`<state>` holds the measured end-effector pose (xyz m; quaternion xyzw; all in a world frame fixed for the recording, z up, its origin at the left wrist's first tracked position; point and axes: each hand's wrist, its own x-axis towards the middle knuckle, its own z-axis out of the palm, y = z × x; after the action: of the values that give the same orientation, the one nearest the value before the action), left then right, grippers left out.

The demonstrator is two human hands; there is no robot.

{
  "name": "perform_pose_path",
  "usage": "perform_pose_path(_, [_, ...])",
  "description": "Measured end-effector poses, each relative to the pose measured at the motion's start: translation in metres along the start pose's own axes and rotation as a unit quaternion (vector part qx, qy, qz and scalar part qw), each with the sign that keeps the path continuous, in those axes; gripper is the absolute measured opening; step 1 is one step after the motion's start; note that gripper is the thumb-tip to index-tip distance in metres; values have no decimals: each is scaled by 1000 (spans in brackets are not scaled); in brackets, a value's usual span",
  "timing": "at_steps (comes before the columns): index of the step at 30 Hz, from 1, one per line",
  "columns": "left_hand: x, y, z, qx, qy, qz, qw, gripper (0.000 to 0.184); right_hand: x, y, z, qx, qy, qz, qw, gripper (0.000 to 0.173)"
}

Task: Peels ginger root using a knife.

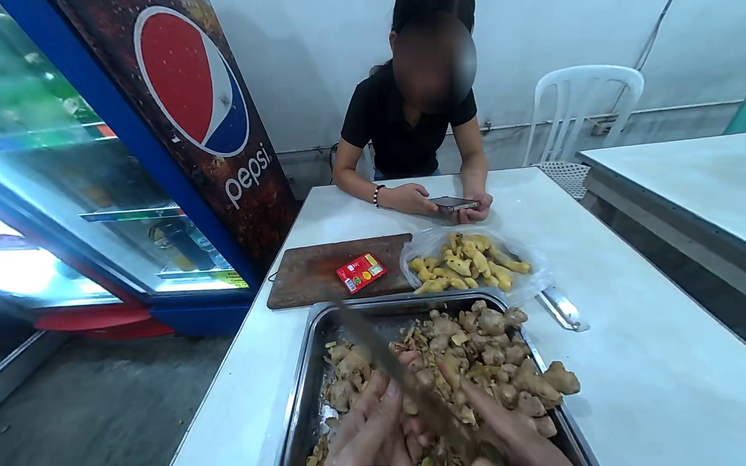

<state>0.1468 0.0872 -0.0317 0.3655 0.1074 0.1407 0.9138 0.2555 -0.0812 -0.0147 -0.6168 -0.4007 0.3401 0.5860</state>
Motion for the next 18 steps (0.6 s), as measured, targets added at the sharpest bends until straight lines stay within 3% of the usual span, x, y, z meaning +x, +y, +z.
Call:
perform_pose_path(3, [0, -3, -2, 8, -20, 8, 1000, 37, 3, -5, 6, -89, -4, -15, 996, 91])
perform_pose_path(7, [-2, 2, 2, 1, -13, 4, 1000, 36, 5, -5, 9, -140, 10, -39, 989, 85])
perform_pose_path(12, [-14, -1, 10, -143, 0, -23, 989, 26, 3, 2, 13, -194, 45, -60, 978, 83])
perform_pose_path(15, [-17, -5, 5, -153, -35, -22, 987, 31, 3, 5, 8, -174, 30, -69, 982, 81])
perform_pose_path(18, [-19, -6, 11, -150, 2, -18, 989, 25, 7, 11, 2, -158, 18, -97, 983, 72])
